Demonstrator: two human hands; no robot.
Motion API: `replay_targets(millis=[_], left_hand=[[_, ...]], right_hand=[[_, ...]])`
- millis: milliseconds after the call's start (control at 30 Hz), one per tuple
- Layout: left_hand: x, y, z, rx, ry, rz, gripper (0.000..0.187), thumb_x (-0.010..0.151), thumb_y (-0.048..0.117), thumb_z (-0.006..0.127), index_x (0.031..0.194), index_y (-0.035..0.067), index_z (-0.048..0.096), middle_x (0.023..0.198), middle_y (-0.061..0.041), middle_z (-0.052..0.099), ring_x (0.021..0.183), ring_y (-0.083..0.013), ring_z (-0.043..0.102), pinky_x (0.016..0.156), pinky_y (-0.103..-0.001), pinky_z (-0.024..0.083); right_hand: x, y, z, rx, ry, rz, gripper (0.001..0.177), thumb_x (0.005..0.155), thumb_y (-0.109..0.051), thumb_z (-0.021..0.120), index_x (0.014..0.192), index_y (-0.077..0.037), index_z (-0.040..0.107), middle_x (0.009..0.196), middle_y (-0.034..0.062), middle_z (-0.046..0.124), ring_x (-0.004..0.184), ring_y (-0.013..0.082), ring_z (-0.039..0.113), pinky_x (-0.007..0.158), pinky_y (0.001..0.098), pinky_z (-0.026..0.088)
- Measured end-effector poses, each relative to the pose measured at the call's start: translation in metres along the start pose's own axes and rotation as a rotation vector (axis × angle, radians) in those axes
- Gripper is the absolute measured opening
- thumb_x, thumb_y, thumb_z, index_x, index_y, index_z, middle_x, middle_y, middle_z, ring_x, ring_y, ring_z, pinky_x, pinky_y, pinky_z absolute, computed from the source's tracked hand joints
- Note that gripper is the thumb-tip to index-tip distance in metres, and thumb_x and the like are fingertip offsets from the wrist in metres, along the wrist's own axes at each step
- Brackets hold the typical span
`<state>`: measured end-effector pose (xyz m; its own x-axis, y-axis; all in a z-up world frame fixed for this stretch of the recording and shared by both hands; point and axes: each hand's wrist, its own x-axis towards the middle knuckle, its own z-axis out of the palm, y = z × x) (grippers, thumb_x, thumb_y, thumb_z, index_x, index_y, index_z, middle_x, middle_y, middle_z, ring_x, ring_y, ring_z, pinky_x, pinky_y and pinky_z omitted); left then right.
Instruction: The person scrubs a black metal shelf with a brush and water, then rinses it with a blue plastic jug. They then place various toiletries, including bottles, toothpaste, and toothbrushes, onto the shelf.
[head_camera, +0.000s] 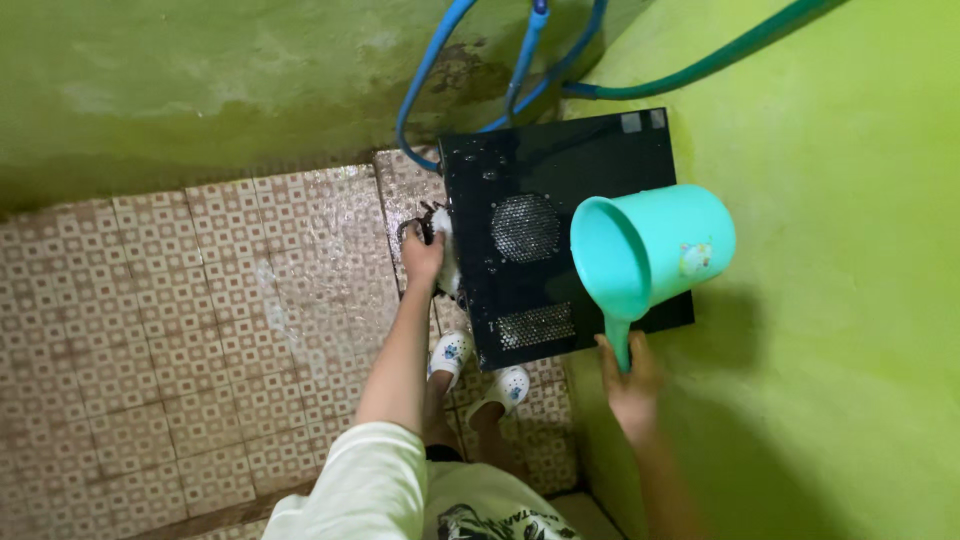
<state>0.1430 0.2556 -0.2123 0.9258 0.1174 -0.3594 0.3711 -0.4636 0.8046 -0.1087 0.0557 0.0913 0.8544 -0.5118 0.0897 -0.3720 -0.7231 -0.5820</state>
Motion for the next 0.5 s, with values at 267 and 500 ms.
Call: replay_targets(millis=[267,500], left_hand=[[-0.087,0.138,-0.058,-0.159,0.188,0.421,0.034,0.097,0.010,0.062,0.129,-0.001,0.059,0.124,-0.022,0.062,0.119,-0.0390,0.058,0.105,-0.045,0.044],[-0.233,0.224,0.017,-0.253,-0.387,0.700,0.023,0.103,0.012,0.057,0.123,0.001,0.062,0.121,-0.020,0.069,0.116,-0.0330,0.065,0.101,-0.043,0.050]], right_hand=[[-0.026,0.022,-0.017,0.714,-0.147,0.479,0.025,0.092,-0.006,0.064,0.114,-0.004,0.052,0.103,0.0118,0.071,0.076,0.0125,0.067,0.065,0.0301,0.056],[-0.096,0.044,-0.058,1.117,-0.014,0.493,0.022,0.087,0.003,0.061,0.105,-0.004,0.051,0.081,0.0031,0.057,0.057,0.0100,0.050,0.048,0.0269,0.040]])
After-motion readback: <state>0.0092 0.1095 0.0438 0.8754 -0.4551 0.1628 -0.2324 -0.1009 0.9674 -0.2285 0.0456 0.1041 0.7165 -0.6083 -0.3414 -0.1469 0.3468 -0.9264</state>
